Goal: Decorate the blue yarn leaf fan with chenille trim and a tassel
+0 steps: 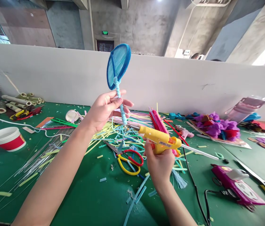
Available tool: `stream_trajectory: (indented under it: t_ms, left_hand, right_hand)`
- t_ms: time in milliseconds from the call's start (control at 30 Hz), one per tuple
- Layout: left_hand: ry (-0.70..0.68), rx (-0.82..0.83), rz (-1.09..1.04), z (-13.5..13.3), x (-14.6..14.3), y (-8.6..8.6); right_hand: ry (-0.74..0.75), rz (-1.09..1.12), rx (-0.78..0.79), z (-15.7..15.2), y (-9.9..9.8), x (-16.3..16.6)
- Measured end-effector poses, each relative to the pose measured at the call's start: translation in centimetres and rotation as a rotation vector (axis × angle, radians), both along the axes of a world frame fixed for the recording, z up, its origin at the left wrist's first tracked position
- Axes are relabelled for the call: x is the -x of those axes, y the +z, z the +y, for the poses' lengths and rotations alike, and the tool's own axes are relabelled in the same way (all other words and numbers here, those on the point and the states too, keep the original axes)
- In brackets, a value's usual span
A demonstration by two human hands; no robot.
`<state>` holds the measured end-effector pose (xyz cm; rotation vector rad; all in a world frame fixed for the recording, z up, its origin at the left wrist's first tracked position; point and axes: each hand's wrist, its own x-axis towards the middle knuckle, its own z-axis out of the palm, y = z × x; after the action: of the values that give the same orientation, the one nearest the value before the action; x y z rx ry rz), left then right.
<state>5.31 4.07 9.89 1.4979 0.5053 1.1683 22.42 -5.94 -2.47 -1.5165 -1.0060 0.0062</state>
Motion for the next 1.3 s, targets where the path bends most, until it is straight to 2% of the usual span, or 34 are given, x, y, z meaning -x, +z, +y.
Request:
stream_trajectory:
  t_ms: [167, 400, 1300]
  left_hand:
    - [-0.084, 0.040, -0.053, 0.20, 0.06, -0.11]
    - [-0.108, 0.035, -0.108, 0.21, -0.01, -0.14]
    - [-0.080, -0.019, -0.076, 0.18, -0.06, -0.17]
  right_hand:
    - [-0.007, -0.043, -0.035, -0.08, 0.04, 0.14]
    - [-0.003, -0.123, -0.054, -0.27, 0.19, 0.22]
    - [0.032, -0.180, -0.048, -0.41, -0.21, -0.17]
